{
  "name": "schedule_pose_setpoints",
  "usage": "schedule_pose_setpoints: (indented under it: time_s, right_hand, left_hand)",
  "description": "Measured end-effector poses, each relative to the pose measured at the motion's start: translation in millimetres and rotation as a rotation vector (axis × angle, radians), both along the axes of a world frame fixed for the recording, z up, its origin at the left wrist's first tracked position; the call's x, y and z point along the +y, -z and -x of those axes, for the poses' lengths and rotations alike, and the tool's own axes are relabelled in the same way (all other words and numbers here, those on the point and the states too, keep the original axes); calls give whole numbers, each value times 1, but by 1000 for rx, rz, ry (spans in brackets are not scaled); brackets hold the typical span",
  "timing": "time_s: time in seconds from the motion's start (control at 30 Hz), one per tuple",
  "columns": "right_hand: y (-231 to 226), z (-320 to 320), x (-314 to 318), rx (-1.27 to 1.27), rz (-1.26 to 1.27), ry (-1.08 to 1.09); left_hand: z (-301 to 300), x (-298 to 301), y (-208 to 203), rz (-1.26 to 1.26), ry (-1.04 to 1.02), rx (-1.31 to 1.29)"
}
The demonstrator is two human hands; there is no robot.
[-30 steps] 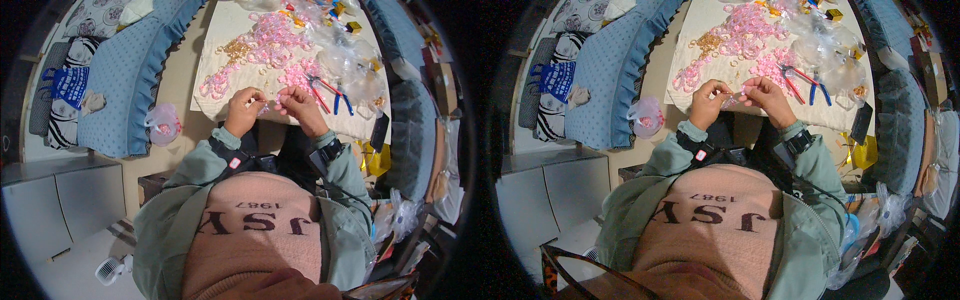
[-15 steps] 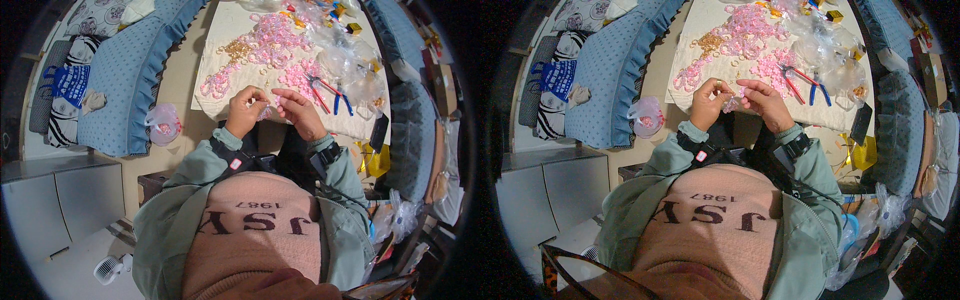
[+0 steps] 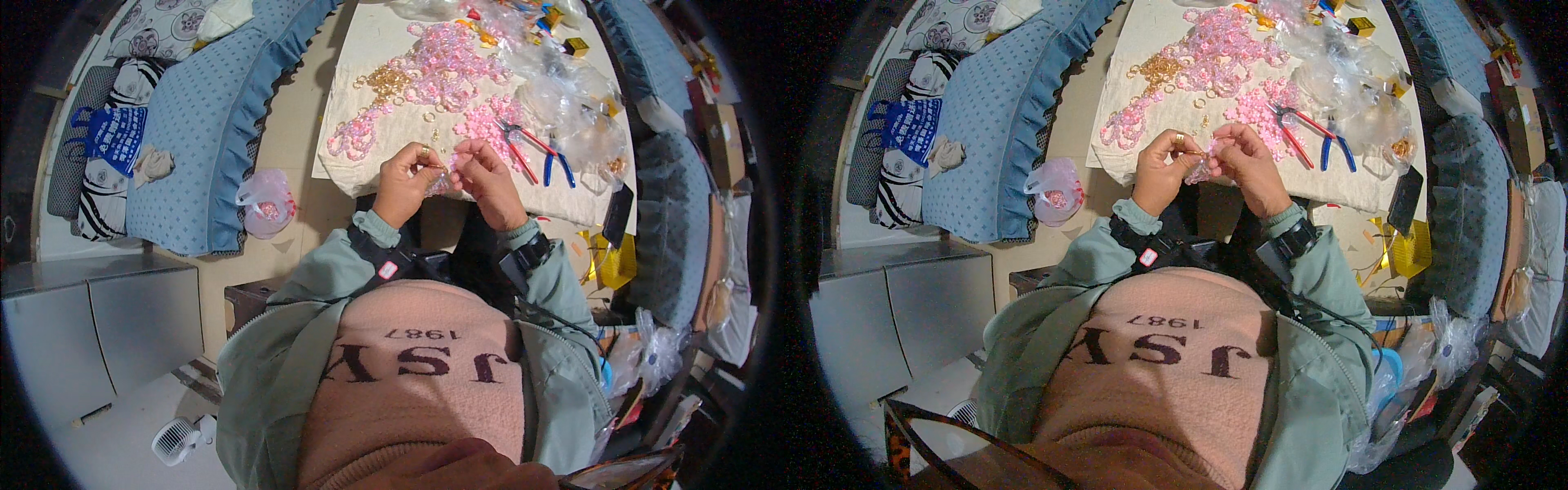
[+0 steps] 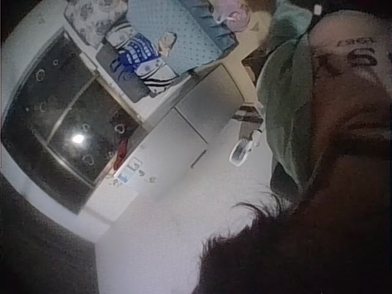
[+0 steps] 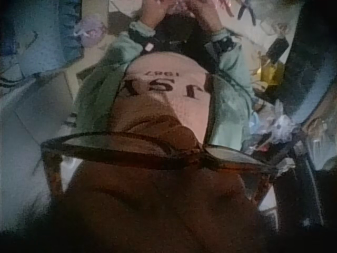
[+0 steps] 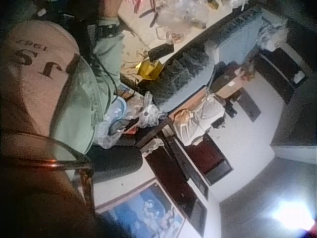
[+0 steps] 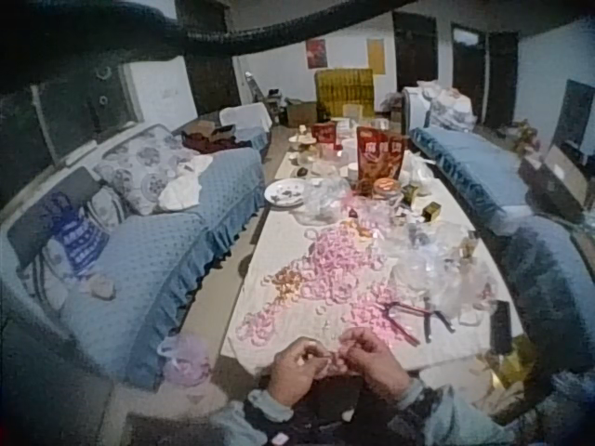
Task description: The person assembles beaded keychains at a table using pliers. They pick up pink and gold beads and metal rings, open and close jump rings with pliers, and attach beads to form keychains. The person works one unit at a time, placing finished pieces on the table.
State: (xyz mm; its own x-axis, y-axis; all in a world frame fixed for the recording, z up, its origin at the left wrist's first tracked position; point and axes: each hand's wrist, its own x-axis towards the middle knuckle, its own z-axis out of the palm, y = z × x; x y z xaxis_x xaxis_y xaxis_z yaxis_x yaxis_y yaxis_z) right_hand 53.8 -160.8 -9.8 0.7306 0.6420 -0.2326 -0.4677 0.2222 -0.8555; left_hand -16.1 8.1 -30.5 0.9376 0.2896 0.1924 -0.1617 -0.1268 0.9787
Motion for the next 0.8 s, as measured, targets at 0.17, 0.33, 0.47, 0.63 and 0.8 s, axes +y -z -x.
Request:
schedule_pose_setpoints:
  time_s: [0.17, 0.33, 0.47, 0.63, 0.8]
  right_hand:
    - [0, -2, -1, -119, 100, -5]
    - [5, 2, -1, 5, -27, 58]
    - [3, 5, 0, 1, -52, 71]
    - [1, 7, -1, 31, -28, 53]
    - [0, 9, -1, 52, -19, 52]
  left_hand:
    - [2, 0, -2, -38, -15, -36]
    - [2, 2, -1, -151, -33, -81]
    - [3, 2, -4, -261, -77, -95]
    - [4, 0, -10, -324, -120, -158]
    - [4, -1, -12, -346, -149, -173]
